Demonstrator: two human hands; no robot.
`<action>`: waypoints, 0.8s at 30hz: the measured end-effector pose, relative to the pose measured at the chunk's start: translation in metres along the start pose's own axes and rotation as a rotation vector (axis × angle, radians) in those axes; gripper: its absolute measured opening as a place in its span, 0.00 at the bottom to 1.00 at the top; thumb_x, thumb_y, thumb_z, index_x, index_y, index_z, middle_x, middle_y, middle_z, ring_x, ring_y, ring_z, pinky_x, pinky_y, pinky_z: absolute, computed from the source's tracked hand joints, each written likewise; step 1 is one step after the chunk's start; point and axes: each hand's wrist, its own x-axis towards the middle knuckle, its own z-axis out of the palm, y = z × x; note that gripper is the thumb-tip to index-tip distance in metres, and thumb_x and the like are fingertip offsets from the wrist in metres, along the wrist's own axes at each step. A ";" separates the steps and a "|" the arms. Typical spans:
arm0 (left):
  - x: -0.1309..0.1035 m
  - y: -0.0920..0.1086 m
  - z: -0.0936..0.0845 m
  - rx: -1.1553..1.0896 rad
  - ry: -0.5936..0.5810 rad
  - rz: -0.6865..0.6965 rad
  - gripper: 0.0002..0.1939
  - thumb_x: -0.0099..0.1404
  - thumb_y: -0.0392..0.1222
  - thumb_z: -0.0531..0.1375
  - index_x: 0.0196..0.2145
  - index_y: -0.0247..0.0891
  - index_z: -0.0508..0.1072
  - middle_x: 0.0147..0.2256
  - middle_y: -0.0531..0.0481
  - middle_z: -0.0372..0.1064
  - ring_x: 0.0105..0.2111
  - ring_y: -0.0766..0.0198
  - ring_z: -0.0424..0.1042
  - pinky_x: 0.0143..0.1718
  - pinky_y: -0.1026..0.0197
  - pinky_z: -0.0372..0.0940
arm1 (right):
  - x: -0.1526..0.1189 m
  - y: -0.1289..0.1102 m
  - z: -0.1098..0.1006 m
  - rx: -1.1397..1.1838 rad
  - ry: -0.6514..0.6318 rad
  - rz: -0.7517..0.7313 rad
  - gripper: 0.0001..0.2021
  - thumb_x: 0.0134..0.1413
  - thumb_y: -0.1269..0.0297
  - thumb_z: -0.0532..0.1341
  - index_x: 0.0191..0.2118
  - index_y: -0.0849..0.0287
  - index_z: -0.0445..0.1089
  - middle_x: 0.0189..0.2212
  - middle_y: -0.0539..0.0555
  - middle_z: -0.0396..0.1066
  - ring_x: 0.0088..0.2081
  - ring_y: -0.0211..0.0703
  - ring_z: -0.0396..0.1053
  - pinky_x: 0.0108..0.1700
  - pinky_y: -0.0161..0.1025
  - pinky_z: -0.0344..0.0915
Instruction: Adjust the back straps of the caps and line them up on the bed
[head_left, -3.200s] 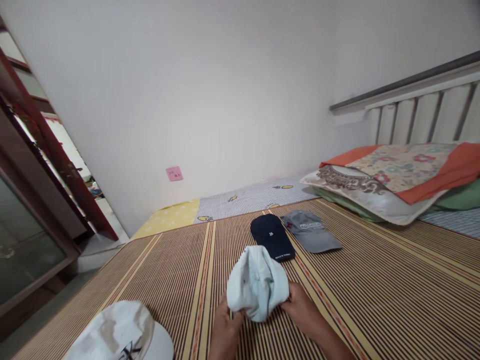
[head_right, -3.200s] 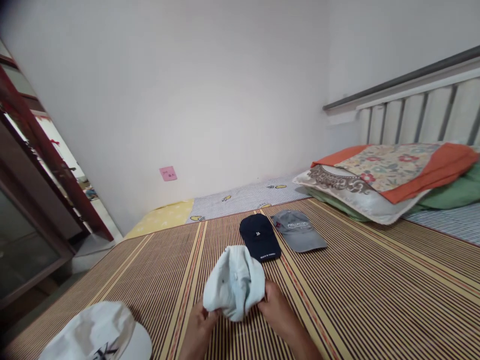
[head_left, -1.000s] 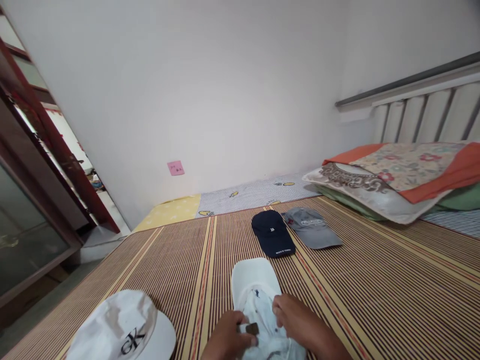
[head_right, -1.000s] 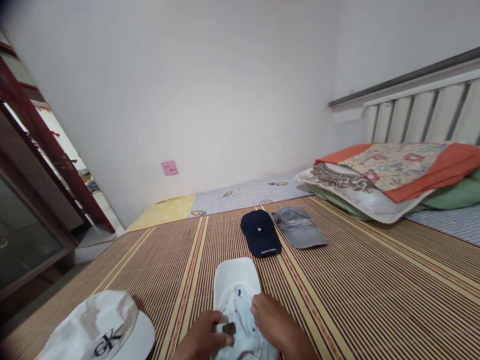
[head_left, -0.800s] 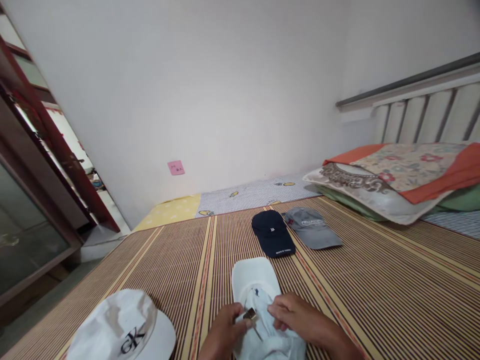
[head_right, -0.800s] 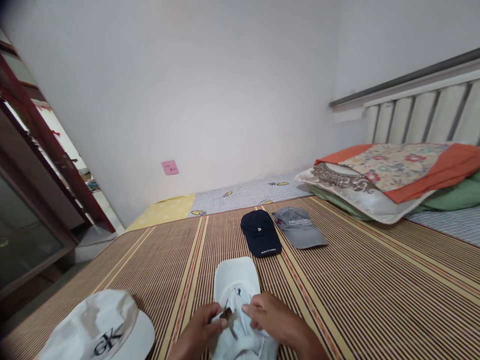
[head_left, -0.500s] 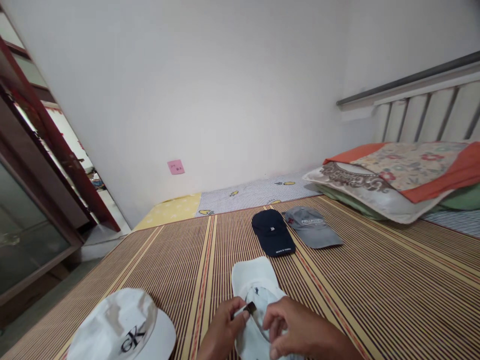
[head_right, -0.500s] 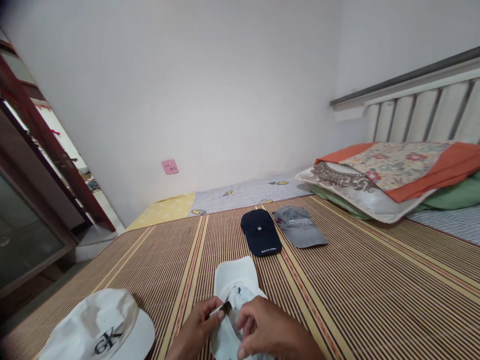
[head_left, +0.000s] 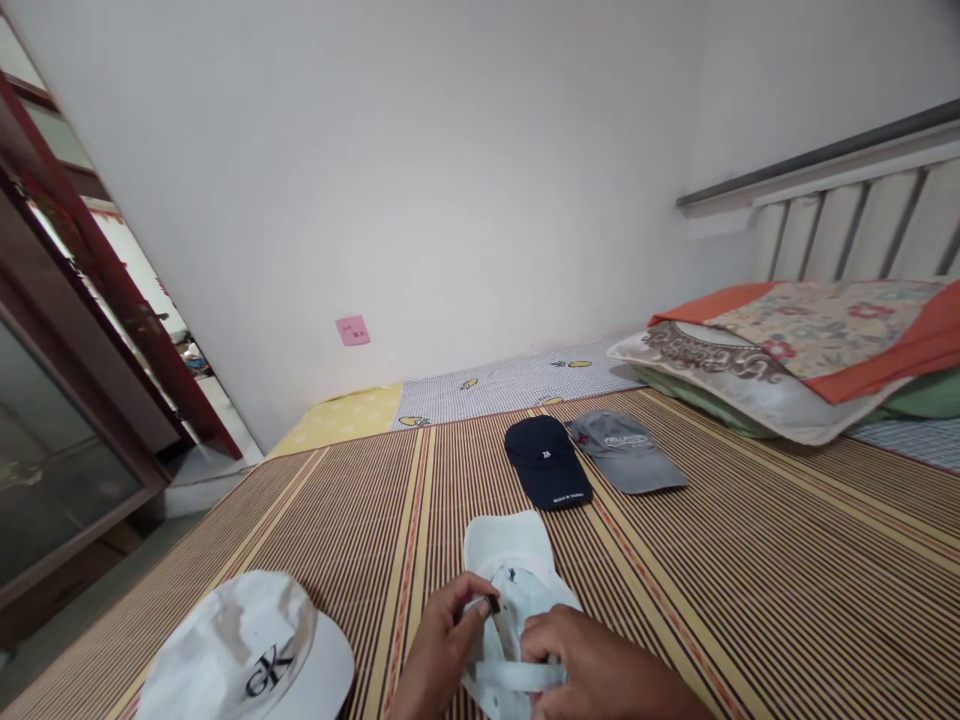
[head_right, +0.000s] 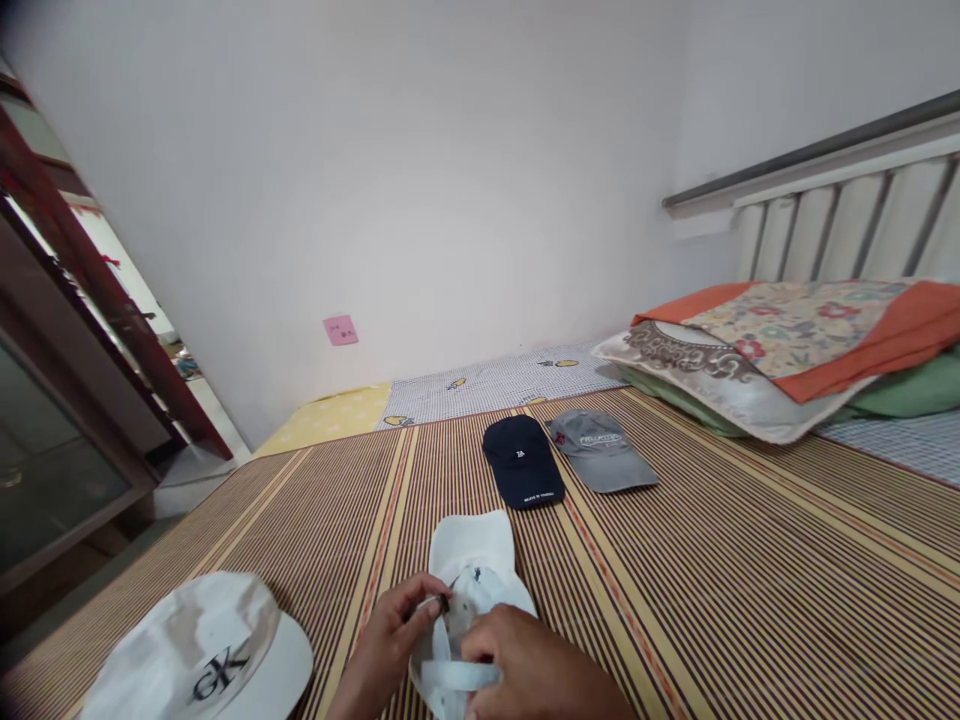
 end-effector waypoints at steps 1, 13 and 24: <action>0.000 -0.002 -0.001 -0.021 0.010 0.000 0.14 0.63 0.52 0.63 0.36 0.38 0.76 0.31 0.51 0.70 0.34 0.59 0.65 0.36 0.60 0.57 | -0.002 -0.003 -0.006 0.087 -0.030 -0.017 0.07 0.41 0.64 0.72 0.29 0.57 0.76 0.32 0.49 0.76 0.39 0.47 0.71 0.41 0.39 0.61; -0.005 0.013 0.015 -0.331 -0.057 0.021 0.22 0.63 0.53 0.69 0.50 0.40 0.72 0.34 0.50 0.75 0.33 0.62 0.71 0.35 0.63 0.63 | 0.011 0.015 -0.019 0.829 0.077 -0.212 0.22 0.48 0.53 0.73 0.44 0.58 0.70 0.29 0.47 0.74 0.23 0.33 0.70 0.28 0.32 0.62; 0.003 0.010 0.027 0.010 0.032 0.071 0.15 0.61 0.50 0.67 0.40 0.39 0.72 0.31 0.52 0.69 0.33 0.60 0.67 0.36 0.61 0.60 | 0.035 0.017 0.002 0.600 0.316 -0.071 0.13 0.52 0.56 0.63 0.29 0.53 0.58 0.15 0.40 0.63 0.14 0.29 0.58 0.17 0.29 0.50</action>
